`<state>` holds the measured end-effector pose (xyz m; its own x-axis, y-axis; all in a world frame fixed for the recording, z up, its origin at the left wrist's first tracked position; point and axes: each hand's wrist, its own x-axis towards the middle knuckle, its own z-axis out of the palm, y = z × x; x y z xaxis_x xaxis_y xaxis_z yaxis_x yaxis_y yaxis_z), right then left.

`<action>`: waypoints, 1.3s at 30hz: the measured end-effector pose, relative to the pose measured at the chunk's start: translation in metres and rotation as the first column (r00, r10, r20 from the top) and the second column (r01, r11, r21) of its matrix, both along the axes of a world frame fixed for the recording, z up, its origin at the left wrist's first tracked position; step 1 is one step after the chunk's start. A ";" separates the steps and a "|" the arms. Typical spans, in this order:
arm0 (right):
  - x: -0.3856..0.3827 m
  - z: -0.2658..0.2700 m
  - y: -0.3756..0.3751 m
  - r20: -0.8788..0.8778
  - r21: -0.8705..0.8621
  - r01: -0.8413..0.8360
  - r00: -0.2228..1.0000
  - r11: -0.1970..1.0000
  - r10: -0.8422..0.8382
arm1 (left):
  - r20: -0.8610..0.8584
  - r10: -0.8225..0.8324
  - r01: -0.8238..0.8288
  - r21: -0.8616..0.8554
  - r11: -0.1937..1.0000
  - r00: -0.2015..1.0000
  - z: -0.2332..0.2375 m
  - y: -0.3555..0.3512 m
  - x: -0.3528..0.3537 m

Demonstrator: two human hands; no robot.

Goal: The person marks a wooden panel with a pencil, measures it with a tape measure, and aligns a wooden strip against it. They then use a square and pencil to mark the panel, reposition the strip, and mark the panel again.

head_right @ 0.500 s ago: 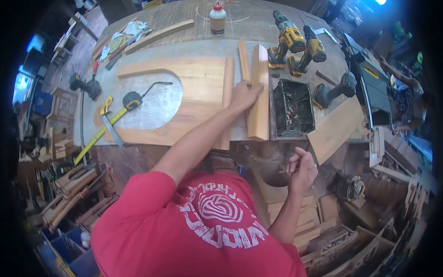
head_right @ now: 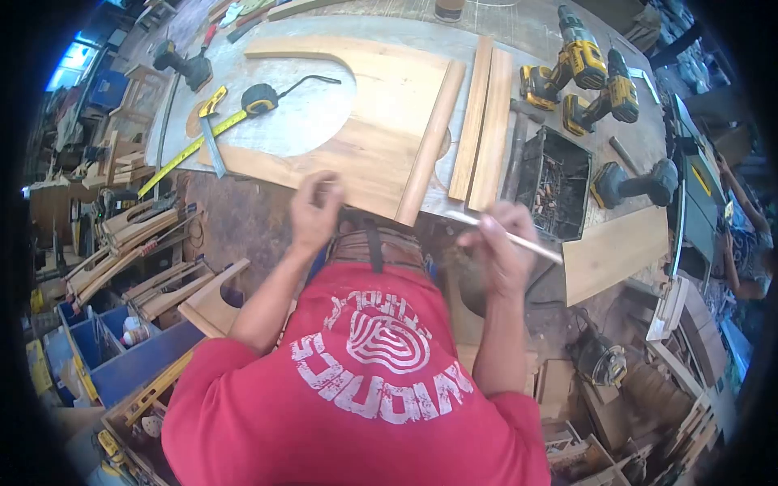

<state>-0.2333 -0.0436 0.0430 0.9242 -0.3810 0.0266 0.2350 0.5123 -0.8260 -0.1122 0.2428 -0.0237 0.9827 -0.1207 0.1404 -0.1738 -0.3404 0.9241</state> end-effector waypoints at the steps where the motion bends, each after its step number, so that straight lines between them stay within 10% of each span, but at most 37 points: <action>1: 0.015 -0.015 0.007 -0.057 0.022 -0.071 0.996 0.997 0.072 | 0.071 0.077 -0.079 0.017 0.997 0.994 -0.006 0.018 0.006; 4: 0.063 -0.021 0.054 -0.317 0.113 -0.187 0.924 0.976 0.214 | 0.170 0.266 -0.287 0.115 0.951 0.949 -0.001 0.064 0.019; 13: 0.124 -0.091 0.141 -0.398 -0.517 -0.108 0.909 0.849 -0.127 | 0.414 0.441 -0.553 0.202 0.808 0.796 0.000 0.170 0.115; 22: 0.129 -0.096 0.179 -0.342 -0.688 0.100 0.829 0.719 -0.443 | 0.376 -0.131 0.052 0.212 0.976 0.917 -0.023 0.143 0.160; 39: 0.133 -0.093 0.174 -0.333 -0.744 0.068 0.825 0.665 -0.457 | 0.353 -0.294 0.187 0.306 0.933 0.888 -0.037 0.138 0.163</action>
<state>-0.1001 0.1301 -0.0495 0.7514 -0.6598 -0.0089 -0.2346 -0.2545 -0.9382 0.0506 0.3808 -0.0610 0.7914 -0.4301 0.4343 -0.6058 -0.4571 0.6512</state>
